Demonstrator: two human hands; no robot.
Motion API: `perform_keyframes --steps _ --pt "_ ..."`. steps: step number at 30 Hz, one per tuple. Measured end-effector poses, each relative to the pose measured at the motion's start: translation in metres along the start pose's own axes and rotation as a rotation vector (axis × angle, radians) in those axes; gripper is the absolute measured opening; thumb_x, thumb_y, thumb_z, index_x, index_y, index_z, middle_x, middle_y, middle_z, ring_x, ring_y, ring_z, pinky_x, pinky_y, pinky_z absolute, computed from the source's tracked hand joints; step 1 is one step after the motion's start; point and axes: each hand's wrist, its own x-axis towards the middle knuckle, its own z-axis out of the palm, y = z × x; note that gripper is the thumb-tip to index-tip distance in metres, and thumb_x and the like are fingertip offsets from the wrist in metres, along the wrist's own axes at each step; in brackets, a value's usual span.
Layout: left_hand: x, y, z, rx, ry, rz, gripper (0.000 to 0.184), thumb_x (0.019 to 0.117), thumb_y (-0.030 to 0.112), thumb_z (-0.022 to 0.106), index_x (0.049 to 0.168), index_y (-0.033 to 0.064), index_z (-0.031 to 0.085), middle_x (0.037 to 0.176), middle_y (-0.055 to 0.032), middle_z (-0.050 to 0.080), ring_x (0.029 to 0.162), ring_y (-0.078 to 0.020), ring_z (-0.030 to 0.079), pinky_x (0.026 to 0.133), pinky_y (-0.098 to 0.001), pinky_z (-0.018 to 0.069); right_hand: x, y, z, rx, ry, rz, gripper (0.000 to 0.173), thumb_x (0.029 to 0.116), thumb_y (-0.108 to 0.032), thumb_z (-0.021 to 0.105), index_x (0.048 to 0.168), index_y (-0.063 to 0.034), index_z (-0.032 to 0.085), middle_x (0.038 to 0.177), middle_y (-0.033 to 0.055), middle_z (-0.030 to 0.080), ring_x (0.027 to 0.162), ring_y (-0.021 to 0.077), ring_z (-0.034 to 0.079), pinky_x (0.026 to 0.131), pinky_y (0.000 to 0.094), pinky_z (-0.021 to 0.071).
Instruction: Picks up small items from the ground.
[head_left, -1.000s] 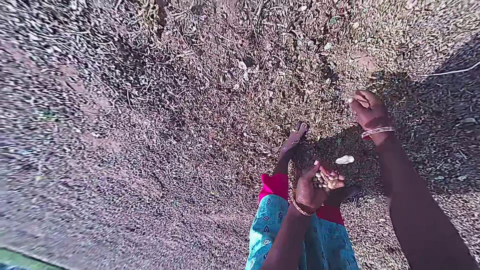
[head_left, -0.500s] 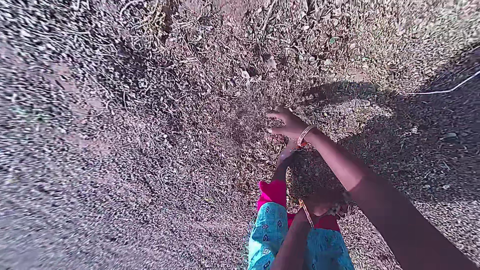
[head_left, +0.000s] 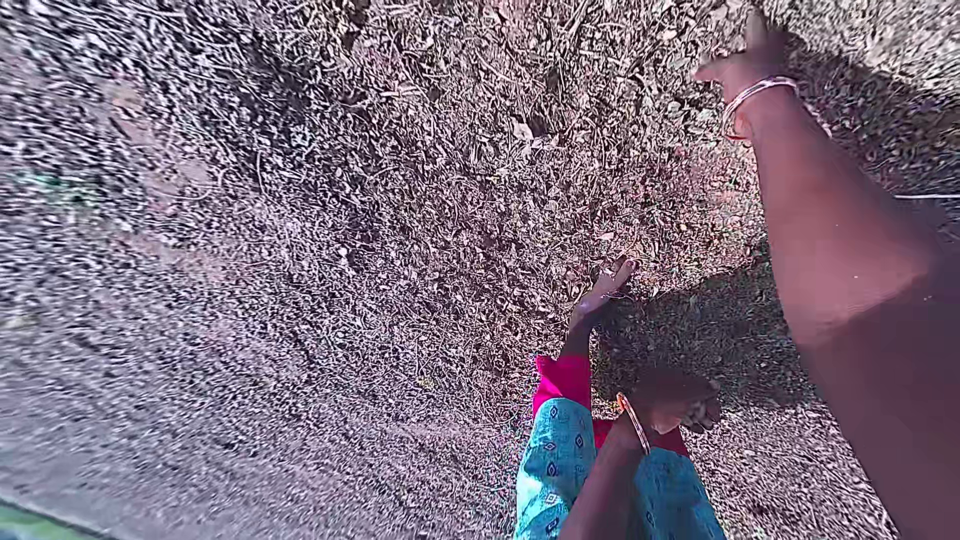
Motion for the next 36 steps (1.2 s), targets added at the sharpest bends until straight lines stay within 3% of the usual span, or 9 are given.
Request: perform_keyframes --steps 4,8,11,15,19,24,26,31,36 --pt "0.02 -0.02 -0.006 0.047 -0.043 0.085 0.041 0.1098 0.018 0.04 0.076 0.0052 0.06 0.06 0.0048 0.058 0.052 -0.0032 0.055 0.054 -0.0204 0.0488 -0.059 -0.038 0.056 -0.097 -0.435 -0.396 0.07 0.0869 -0.016 0.08 0.151 -0.0105 0.053 0.162 0.0209 0.038 0.152 0.037 0.032 0.121 0.0561 0.0283" --pt "0.019 -0.012 -0.008 0.13 -0.032 0.061 0.038 0.1109 0.02 0.042 0.086 0.0005 0.062 0.063 0.0042 0.057 0.054 -0.003 0.054 0.056 -0.0203 0.0491 -0.137 -0.04 0.09 -0.106 -0.889 -0.58 0.042 0.0946 -0.017 0.074 0.136 -0.0121 0.068 0.164 0.0165 0.037 0.151 0.0315 0.037 0.119 0.0546 0.0327" --pt "0.008 -0.001 -0.008 0.185 -0.016 0.027 0.037 0.1104 0.019 0.043 0.084 0.0009 0.061 0.063 0.0046 0.057 0.054 -0.0027 0.054 0.056 -0.02 0.0479 -0.152 -0.011 0.086 0.029 -0.567 -0.461 0.039 0.0944 -0.013 0.071 0.132 -0.0053 0.068 0.155 0.0224 0.047 0.145 0.033 0.046 0.118 0.0489 0.038" --pt "0.008 -0.004 -0.003 0.369 0.043 -0.055 0.034 0.1094 0.022 0.046 0.094 -0.0016 0.065 0.069 0.0008 0.057 0.059 -0.0064 0.055 0.062 -0.0257 0.0512 -0.107 0.026 0.084 -0.042 0.031 -0.021 0.075 0.0893 -0.021 0.074 0.155 -0.003 0.042 0.166 0.0277 0.025 0.152 0.0426 0.029 0.122 0.0507 0.0298" --pt "0.007 -0.002 0.001 0.498 0.054 -0.097 0.033 0.1087 0.022 0.048 0.101 -0.0034 0.068 0.077 -0.0037 0.062 0.065 -0.0089 0.056 0.068 -0.0292 0.0511 -0.115 0.01 0.111 -0.107 -0.308 -0.149 0.087 0.0842 -0.025 0.081 0.159 -0.0129 0.039 0.166 0.0239 0.028 0.15 0.0469 0.032 0.116 0.0669 0.0312" --pt "0.007 -0.004 0.002 0.513 0.043 -0.11 0.039 0.1106 0.025 0.044 0.094 -0.003 0.066 0.072 -0.0002 0.059 0.061 -0.0061 0.054 0.064 -0.0256 0.0487 -0.149 -0.009 0.099 -0.011 -0.902 -0.368 0.048 0.0968 -0.015 0.071 0.143 -0.0068 0.06 0.146 0.016 0.059 0.135 0.0305 0.056 0.114 0.0502 0.0413" --pt "0.008 -0.004 0.002 0.53 0.043 -0.122 0.04 0.1107 0.027 0.044 0.096 -0.0028 0.067 0.074 -0.0012 0.061 0.064 -0.0072 0.056 0.067 -0.0271 0.0501 -0.148 -0.005 0.082 -0.053 -0.753 -0.367 0.041 0.0994 -0.015 0.066 0.139 -0.0056 0.063 0.138 0.018 0.064 0.126 0.0331 0.063 0.109 0.0527 0.0459" --pt "0.007 -0.004 0.005 0.468 0.025 -0.1 0.04 0.1106 0.026 0.044 0.094 -0.002 0.067 0.072 0.0005 0.06 0.063 -0.0058 0.055 0.066 -0.0258 0.0496 -0.096 -0.024 0.061 -0.275 -0.244 -0.452 0.054 0.0945 0.003 0.059 0.147 -0.0065 0.055 0.148 0.0187 0.056 0.14 0.0358 0.05 0.117 0.052 0.0383" --pt "0.014 -0.014 -0.004 0.503 0.006 -0.077 0.042 0.1108 0.03 0.043 0.101 -0.0025 0.068 0.079 -0.005 0.062 0.069 -0.0114 0.057 0.072 -0.0324 0.0516 -0.038 -0.082 0.062 -0.605 -0.129 -0.409 0.06 0.0937 -0.009 0.059 0.153 -0.0177 0.051 0.159 0.0237 0.041 0.147 0.0516 0.033 0.108 0.0726 0.036"
